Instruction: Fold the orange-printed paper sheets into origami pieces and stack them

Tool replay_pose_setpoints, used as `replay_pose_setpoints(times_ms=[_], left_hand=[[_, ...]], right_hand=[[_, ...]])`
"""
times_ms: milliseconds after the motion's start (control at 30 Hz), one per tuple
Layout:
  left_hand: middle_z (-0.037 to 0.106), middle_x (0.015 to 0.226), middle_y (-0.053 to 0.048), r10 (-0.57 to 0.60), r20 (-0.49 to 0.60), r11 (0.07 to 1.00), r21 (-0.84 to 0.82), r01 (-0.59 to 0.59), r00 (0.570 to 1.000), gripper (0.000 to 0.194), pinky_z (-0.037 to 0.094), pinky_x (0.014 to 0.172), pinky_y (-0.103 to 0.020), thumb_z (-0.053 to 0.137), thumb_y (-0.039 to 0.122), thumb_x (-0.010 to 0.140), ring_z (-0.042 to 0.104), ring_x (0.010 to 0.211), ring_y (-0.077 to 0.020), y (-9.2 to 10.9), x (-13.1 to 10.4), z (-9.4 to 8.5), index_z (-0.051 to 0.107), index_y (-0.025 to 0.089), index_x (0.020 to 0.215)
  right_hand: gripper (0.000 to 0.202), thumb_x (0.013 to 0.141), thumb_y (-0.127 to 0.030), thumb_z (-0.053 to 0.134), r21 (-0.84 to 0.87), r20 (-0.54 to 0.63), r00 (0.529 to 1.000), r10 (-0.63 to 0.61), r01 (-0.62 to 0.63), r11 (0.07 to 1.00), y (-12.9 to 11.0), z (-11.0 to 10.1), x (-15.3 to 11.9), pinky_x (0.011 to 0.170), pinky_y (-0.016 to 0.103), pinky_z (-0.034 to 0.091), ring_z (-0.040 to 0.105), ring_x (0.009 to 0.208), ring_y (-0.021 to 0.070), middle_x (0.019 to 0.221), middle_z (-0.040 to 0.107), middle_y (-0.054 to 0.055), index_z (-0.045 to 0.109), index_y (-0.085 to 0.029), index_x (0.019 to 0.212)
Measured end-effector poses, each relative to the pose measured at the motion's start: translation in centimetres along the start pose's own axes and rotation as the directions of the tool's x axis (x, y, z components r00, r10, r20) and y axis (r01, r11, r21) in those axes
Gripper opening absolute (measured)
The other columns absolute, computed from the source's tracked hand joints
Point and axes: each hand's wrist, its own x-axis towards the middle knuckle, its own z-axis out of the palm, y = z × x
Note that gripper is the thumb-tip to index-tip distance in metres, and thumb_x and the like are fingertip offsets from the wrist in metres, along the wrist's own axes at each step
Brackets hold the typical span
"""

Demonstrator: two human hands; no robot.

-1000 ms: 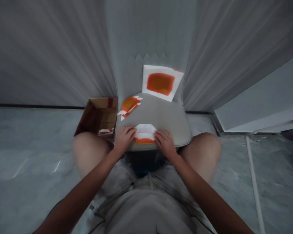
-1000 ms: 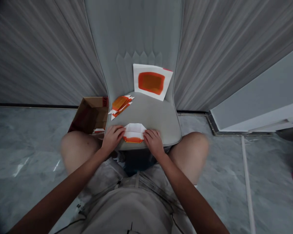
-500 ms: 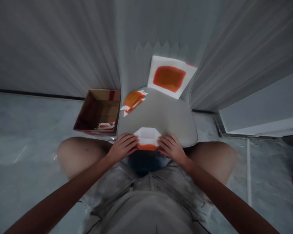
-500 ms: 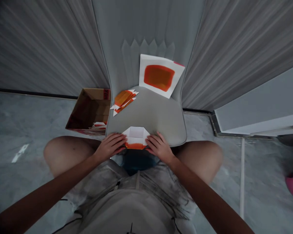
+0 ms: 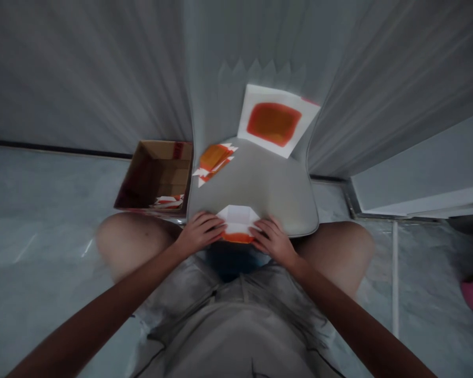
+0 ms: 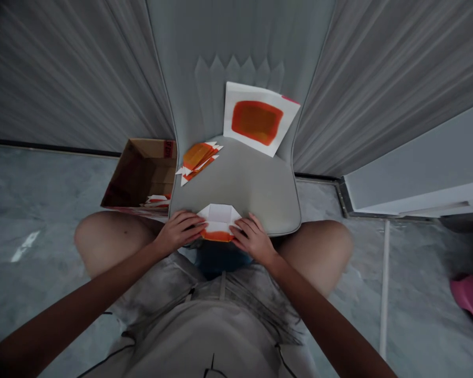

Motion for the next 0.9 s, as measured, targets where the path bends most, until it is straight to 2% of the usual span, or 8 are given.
replay_pose_setpoints(times_ms=[200, 300, 400, 500, 600, 700, 800, 900], left_hand=[[0.077, 0.126, -0.006, -0.089, -0.05, 0.995, -0.038, 0.087, 0.995, 0.029, 0.047, 0.11, -0.049, 0.051, 0.03, 0.106, 0.069, 0.119, -0.0231, -0.4, 2.7, -0.5, 0.075, 0.032, 0.122], [0.078, 0.124, -0.005, -0.154, -0.096, 0.987, -0.054, 0.149, 0.983, 0.028, 0.043, 0.112, -0.05, 0.051, 0.035, 0.106, 0.069, 0.12, -0.0239, -1.6, 6.4, -1.3, 0.077, 0.033, 0.119], [0.074, 0.132, -0.006, -0.214, -0.187, 0.977, -0.025, 0.213, 0.959, 0.026, 0.041, 0.113, -0.051, 0.054, 0.037, 0.105, 0.062, 0.13, -0.026, -3.3, 10.6, -1.6, 0.077, 0.034, 0.117], [0.075, 0.128, -0.006, -0.213, -0.184, 0.974, 0.037, 0.223, 0.96, 0.025, 0.043, 0.109, -0.049, 0.056, 0.035, 0.104, 0.063, 0.124, -0.0267, -5.0, 12.8, -1.0, 0.078, 0.034, 0.116], [0.077, 0.122, -0.005, -0.075, -0.087, 0.991, 0.105, 0.084, 0.993, 0.027, 0.049, 0.104, -0.044, 0.055, 0.029, 0.105, 0.067, 0.115, -0.0242, -6.4, 12.6, -0.2, 0.077, 0.032, 0.121], [0.077, 0.122, -0.005, 0.027, -0.056, 0.988, 0.152, -0.018, 0.998, 0.029, 0.053, 0.097, -0.038, 0.054, 0.026, 0.106, 0.069, 0.111, -0.022, -7.4, 11.5, 0.1, 0.075, 0.03, 0.125], [0.076, 0.125, -0.003, 0.075, -0.039, 0.986, 0.155, -0.068, 0.996, 0.03, 0.055, 0.098, -0.037, 0.052, 0.025, 0.106, 0.07, 0.113, -0.021, -7.7, 10.9, -0.1, 0.074, 0.03, 0.126], [0.077, 0.124, -0.004, 0.062, -0.071, 0.987, 0.149, -0.051, 0.996, 0.027, 0.055, 0.097, -0.037, 0.054, 0.026, 0.106, 0.071, 0.111, -0.0206, -7.3, 11.1, -0.2, 0.074, 0.029, 0.124]], right_hand=[[0.031, 0.105, -0.021, 0.055, 0.012, -0.113, 0.994, -0.008, 0.01, 1.0, 1.2, -1.3, 0.7, 0.124, 0.061, 0.038, 0.07, 0.12, 0.0256, 0.122, 0.078, 0.009, 0.073, -0.027, 0.129], [0.03, 0.106, -0.022, 0.052, -0.014, -0.176, 0.984, 0.018, -0.021, 1.0, 3.8, -2.5, 3.1, 0.126, 0.062, 0.033, 0.07, 0.119, 0.0255, 0.122, 0.078, 0.009, 0.074, -0.025, 0.127], [0.03, 0.107, -0.024, 0.05, -0.059, -0.24, 0.965, 0.109, -0.126, 0.99, 7.2, -3.1, 6.3, 0.128, 0.064, 0.026, 0.069, 0.119, 0.0256, 0.122, 0.078, 0.009, 0.075, -0.026, 0.125], [0.03, 0.107, -0.023, 0.05, -0.088, -0.226, 0.965, 0.133, -0.157, 0.984, 10.2, -2.7, 8.4, 0.126, 0.065, 0.027, 0.069, 0.12, 0.0262, 0.123, 0.078, 0.01, 0.076, -0.025, 0.121], [0.03, 0.108, -0.023, 0.048, -0.132, -0.155, 0.986, 0.055, -0.076, 0.988, 11.8, -1.8, 8.7, 0.123, 0.061, 0.037, 0.07, 0.117, 0.025, 0.121, 0.078, 0.009, 0.077, -0.024, 0.117], [0.029, 0.108, -0.024, 0.049, -0.148, -0.103, 0.994, -0.034, 0.019, 0.989, 12.2, -1.3, 7.8, 0.117, 0.056, 0.046, 0.071, 0.116, 0.025, 0.122, 0.078, 0.008, 0.077, -0.023, 0.116], [0.027, 0.106, -0.023, 0.052, -0.129, -0.083, 0.994, -0.072, 0.061, 0.99, 12.0, -1.6, 7.0, 0.115, 0.055, 0.049, 0.07, 0.12, 0.0265, 0.126, 0.077, 0.009, 0.075, -0.025, 0.121], [0.035, 0.105, -0.022, 0.053, -0.075, -0.093, 0.995, -0.035, 0.028, 0.997, 11.8, -1.9, 6.7, 0.111, 0.054, 0.053, 0.066, 0.126, 0.0289, 0.136, 0.071, 0.014, 0.068, -0.024, 0.136]])
